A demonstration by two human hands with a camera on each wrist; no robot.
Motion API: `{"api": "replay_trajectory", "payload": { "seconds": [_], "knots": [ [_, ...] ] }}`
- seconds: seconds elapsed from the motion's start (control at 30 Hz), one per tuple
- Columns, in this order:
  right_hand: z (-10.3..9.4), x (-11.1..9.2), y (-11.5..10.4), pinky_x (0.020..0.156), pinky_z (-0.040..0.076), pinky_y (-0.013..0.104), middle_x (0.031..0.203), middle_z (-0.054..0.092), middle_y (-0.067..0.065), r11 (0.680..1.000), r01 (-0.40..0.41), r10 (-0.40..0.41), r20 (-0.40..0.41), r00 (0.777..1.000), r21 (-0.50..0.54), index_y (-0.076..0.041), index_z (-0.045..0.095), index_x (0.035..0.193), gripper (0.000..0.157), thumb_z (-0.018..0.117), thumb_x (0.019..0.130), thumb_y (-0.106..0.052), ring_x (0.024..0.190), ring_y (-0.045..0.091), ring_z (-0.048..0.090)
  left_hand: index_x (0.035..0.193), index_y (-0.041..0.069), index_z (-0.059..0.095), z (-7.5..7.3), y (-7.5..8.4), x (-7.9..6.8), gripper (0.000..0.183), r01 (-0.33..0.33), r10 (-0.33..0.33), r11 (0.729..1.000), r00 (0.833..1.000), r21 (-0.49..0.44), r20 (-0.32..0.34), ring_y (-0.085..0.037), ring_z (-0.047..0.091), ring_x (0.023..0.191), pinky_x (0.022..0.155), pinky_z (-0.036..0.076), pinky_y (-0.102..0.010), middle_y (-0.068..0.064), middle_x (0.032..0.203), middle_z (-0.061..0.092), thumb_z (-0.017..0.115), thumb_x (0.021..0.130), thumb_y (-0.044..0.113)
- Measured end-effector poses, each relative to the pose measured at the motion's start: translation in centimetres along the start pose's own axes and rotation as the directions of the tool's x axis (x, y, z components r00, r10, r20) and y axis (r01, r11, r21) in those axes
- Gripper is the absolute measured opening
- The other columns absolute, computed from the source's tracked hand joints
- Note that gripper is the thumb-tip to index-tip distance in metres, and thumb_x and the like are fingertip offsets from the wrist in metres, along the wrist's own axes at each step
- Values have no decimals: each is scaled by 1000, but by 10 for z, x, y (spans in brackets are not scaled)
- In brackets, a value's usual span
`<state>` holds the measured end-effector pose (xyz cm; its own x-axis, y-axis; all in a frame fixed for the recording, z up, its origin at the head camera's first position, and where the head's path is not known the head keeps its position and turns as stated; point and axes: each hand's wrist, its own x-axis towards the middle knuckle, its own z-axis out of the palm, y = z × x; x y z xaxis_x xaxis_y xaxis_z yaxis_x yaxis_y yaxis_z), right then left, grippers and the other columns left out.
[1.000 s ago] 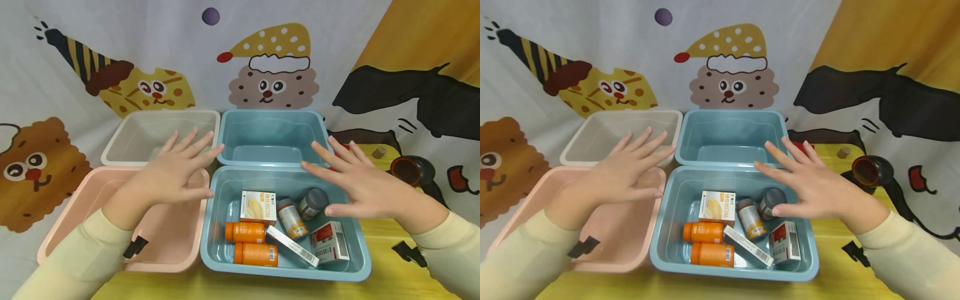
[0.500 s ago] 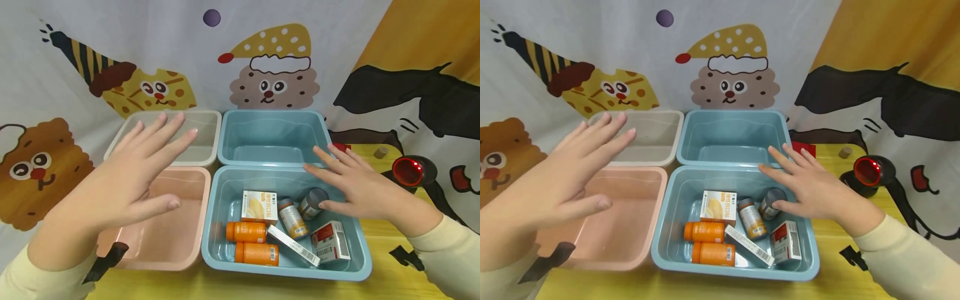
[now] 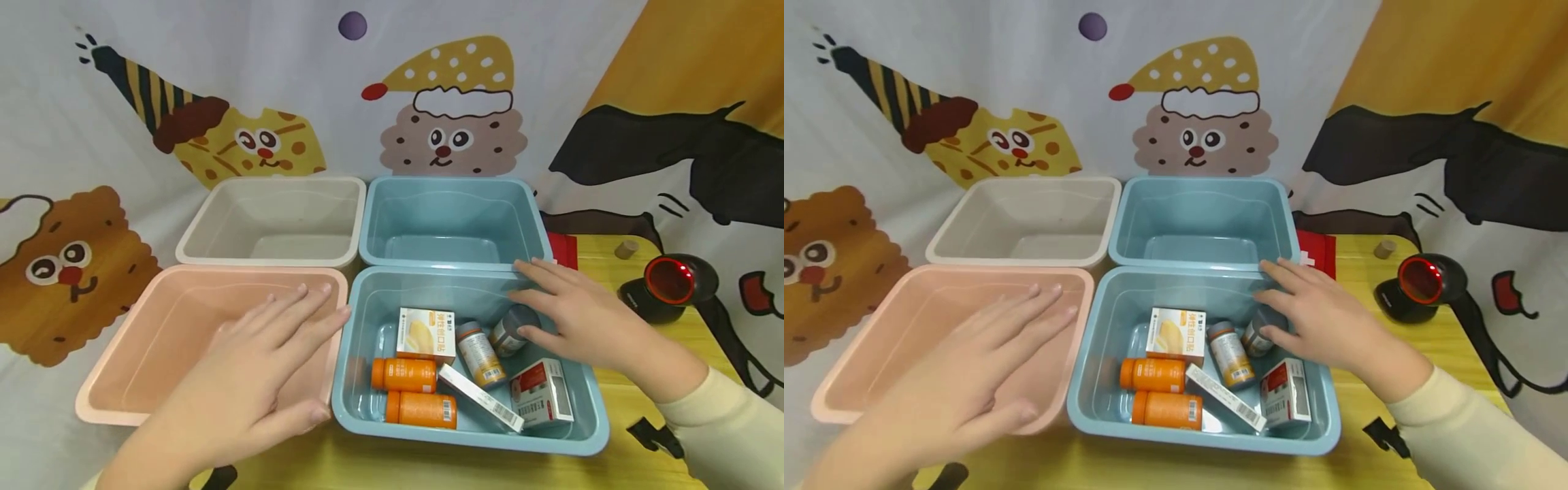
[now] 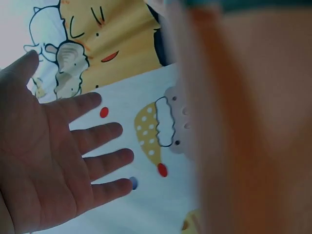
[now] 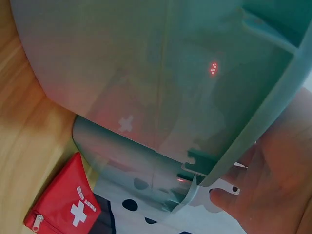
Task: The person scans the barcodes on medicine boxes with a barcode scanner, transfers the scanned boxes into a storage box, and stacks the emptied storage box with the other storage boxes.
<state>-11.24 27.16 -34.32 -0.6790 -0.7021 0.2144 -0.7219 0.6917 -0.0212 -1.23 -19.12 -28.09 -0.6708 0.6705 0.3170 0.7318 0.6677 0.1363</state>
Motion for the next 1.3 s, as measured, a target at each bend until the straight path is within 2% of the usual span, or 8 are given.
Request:
{"api": "replay_trajectory", "payload": {
  "seconds": [0.27,0.43,0.67,0.77,0.9,1.0,1.1,1.3],
  "knots": [
    [2,-7,-6,101,51,68,153,56,21,1000,-13,13,-25,1000,26,-11,78,123,49,90,83,-35,133,45,57,164,21,42,41,11,-25,78,34,-34,999,999,-31,13,-32,41,153,129,15,-34,-9,169,39,60,102,64],
    [2,-11,-12,98,53,68,148,59,20,999,-11,14,-54,998,53,-11,79,119,46,91,80,-31,131,43,58,162,24,47,62,14,-31,82,81,-78,994,996,-73,35,-27,44,151,122,37,-46,-8,167,42,66,96,69],
    [5,-16,-22,86,62,54,121,73,8,998,29,-25,-82,996,50,-13,80,114,40,74,97,-49,106,28,68,156,23,56,78,17,-31,90,190,-177,973,978,-127,113,-27,44,150,114,46,-53,-5,172,33,84,83,67],
    [5,-15,-27,79,61,44,99,75,-4,1000,16,-15,-30,999,19,-17,81,106,32,85,88,-43,88,17,67,155,25,57,83,19,-30,90,223,-208,967,970,-124,125,-29,43,150,114,46,-53,-5,174,27,86,80,67],
    [2,-14,-35,93,58,54,88,74,-11,1000,-27,27,82,996,-6,-22,80,98,29,92,80,-42,83,14,68,154,29,58,88,21,-31,88,266,-255,960,960,-85,117,-34,40,153,112,48,-53,-11,178,14,82,81,72],
    [1,-14,-41,105,47,70,90,75,-10,997,-72,75,166,983,-19,-24,79,98,32,92,79,-47,91,19,73,154,32,58,89,22,-31,87,293,-285,954,951,-59,117,-37,35,155,112,47,-54,-15,178,6,76,82,77],
    [-1,-17,-49,112,36,74,96,76,-8,993,-114,121,250,961,-44,-23,79,102,41,90,77,-53,99,23,73,154,34,57,90,22,-31,87,317,-309,947,943,-47,124,-36,35,156,113,46,-56,-16,177,10,72,83,81],
    [1,-25,-61,120,16,74,107,76,-9,986,-165,158,381,911,-15,-26,80,111,60,94,63,-60,113,29,66,153,41,56,90,22,-29,86,337,-328,940,936,-58,128,-29,56,140,104,54,-52,-10,175,23,72,80,83]
  ]
}}
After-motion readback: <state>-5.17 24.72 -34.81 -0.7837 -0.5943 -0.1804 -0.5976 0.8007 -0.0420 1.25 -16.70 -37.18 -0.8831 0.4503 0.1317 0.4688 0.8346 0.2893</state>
